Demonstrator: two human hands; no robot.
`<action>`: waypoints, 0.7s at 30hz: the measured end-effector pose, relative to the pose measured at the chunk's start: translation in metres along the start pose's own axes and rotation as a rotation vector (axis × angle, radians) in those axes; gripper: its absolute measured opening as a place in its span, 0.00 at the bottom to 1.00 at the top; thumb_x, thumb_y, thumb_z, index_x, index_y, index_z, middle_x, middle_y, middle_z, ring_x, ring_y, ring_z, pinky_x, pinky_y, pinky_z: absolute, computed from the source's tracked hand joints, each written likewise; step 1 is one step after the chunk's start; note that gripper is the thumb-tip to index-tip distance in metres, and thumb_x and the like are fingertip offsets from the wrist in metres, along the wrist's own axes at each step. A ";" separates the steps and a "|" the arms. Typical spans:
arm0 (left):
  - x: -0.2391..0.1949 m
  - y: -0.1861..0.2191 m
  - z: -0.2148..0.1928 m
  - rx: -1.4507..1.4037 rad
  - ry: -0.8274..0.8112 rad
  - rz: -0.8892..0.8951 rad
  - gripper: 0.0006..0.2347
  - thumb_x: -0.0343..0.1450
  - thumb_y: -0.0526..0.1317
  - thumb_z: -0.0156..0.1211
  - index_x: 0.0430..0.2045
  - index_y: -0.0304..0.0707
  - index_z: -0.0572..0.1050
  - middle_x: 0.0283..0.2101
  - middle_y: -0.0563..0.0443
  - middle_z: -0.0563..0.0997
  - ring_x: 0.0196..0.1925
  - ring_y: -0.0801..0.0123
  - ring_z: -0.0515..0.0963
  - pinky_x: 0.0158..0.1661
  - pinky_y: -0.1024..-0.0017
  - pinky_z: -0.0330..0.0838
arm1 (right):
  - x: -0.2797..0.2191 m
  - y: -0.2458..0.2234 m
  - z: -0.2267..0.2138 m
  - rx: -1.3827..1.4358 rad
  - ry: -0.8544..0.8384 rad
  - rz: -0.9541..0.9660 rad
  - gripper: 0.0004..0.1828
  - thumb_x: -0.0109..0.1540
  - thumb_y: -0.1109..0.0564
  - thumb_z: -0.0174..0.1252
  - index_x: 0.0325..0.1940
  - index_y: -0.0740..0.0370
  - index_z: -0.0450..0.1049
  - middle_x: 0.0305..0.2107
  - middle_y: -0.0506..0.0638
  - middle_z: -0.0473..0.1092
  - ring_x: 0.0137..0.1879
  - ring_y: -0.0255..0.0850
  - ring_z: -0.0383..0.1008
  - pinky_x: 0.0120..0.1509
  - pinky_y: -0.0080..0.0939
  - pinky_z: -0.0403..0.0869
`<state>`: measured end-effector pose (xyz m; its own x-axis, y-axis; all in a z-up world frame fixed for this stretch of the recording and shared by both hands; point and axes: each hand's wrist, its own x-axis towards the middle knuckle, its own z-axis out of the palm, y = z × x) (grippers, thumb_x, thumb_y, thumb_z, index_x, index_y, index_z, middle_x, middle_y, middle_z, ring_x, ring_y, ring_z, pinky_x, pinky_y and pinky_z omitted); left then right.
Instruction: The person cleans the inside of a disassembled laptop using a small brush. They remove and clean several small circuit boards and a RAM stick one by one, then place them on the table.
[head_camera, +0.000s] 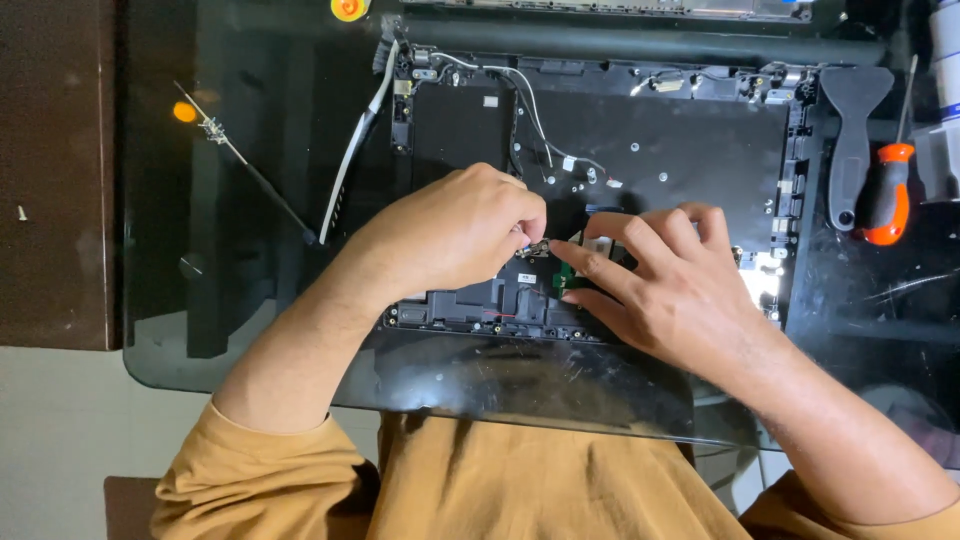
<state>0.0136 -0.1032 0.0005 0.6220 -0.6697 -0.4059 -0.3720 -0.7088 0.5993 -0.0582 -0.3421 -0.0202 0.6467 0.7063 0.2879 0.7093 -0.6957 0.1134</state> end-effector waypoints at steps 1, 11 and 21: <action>0.001 -0.001 0.001 -0.003 -0.003 0.000 0.09 0.75 0.32 0.52 0.31 0.41 0.81 0.41 0.53 0.83 0.44 0.62 0.80 0.40 0.59 0.73 | 0.000 0.000 0.000 0.002 -0.004 0.001 0.28 0.66 0.33 0.65 0.68 0.40 0.73 0.51 0.43 0.68 0.44 0.43 0.64 0.51 0.46 0.64; 0.004 -0.001 -0.002 0.053 -0.043 0.036 0.09 0.71 0.25 0.52 0.30 0.40 0.79 0.40 0.50 0.82 0.38 0.58 0.81 0.34 0.58 0.71 | -0.002 0.004 -0.007 0.092 0.022 0.089 0.20 0.68 0.35 0.65 0.60 0.43 0.76 0.54 0.49 0.65 0.52 0.53 0.60 0.56 0.53 0.57; 0.005 -0.005 0.005 0.084 -0.007 0.117 0.13 0.66 0.19 0.50 0.27 0.41 0.77 0.34 0.52 0.76 0.28 0.56 0.77 0.29 0.58 0.65 | 0.003 0.004 -0.004 0.099 -0.006 0.006 0.24 0.68 0.28 0.56 0.57 0.41 0.78 0.62 0.48 0.65 0.62 0.51 0.62 0.66 0.58 0.57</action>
<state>0.0150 -0.1048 -0.0080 0.5660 -0.7502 -0.3419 -0.4985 -0.6417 0.5828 -0.0541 -0.3435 -0.0154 0.6529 0.7029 0.2822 0.7291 -0.6842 0.0173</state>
